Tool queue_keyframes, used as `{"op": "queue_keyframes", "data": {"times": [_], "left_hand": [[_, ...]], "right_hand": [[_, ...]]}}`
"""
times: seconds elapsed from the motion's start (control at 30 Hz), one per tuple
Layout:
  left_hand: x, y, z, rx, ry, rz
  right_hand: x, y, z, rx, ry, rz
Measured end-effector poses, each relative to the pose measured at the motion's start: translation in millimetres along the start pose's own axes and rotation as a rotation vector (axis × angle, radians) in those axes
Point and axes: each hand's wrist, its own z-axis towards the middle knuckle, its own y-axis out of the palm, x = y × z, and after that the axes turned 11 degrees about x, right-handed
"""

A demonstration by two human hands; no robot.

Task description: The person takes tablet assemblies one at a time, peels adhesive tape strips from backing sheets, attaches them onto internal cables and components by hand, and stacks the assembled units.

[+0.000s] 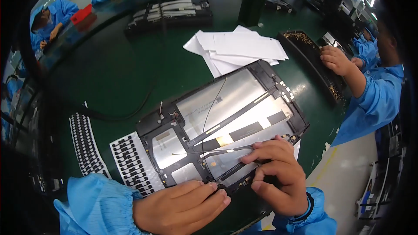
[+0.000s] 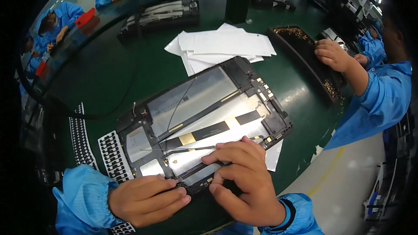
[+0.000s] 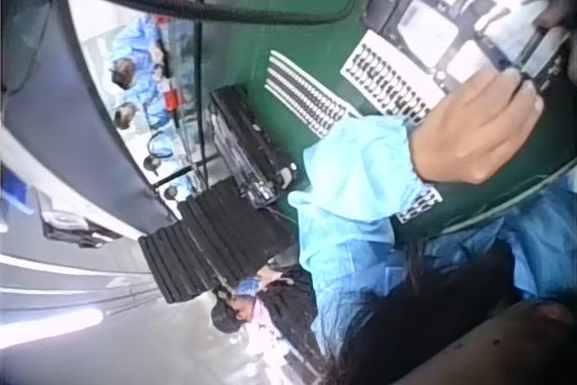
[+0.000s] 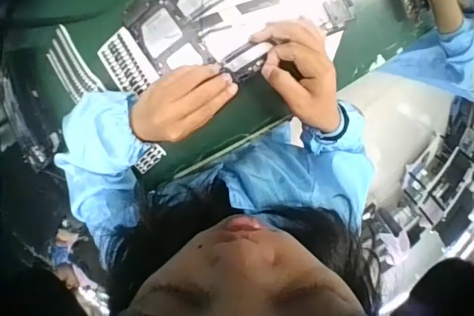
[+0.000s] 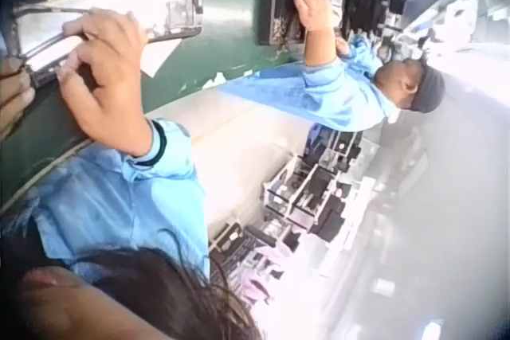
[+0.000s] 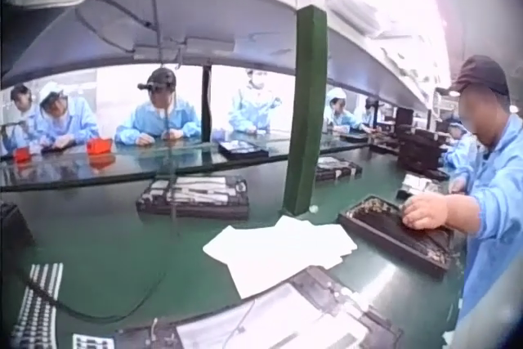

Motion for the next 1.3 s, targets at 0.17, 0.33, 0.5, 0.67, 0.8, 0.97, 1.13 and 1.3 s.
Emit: {"op": "queue_keyframes", "data": {"times": [0.17,0.33,0.5,0.67,0.8,0.97,1.13,1.3], "left_hand": [[-0.1,-5.0,1.9,-0.05,-0.015,-0.005],[-0.3,-2.5,2.0,0.133,0.052,-0.012],[0.6,-1.2,2.0,0.049,0.019,0.009],[4.7,-0.8,1.4,-0.01,-0.021,0.063],[7.5,-0.1,1.4,-0.002,-0.037,0.076],[3.1,-0.6,10.5,-0.056,0.025,0.06],[0.2,5.3,12.7,0.012,0.119,0.023],[2.0,5.5,16.0,-0.042,0.103,0.056]], "right_hand": [[-2.3,-0.8,2.0,0.014,0.024,0.026],[-3.6,2.4,0.5,0.025,0.077,0.026],[-1.8,0.2,0.3,0.027,0.012,-0.013],[-1.1,-0.9,-0.2,0.021,0.011,0.031],[-0.6,-0.7,-0.8,0.017,0.002,0.013],[0.2,-1.3,-0.2,0.001,-0.012,0.008],[2.6,-4.9,0.5,0.037,-0.021,-0.009],[10.2,-18.3,-3.8,0.055,-0.021,0.084]]}}
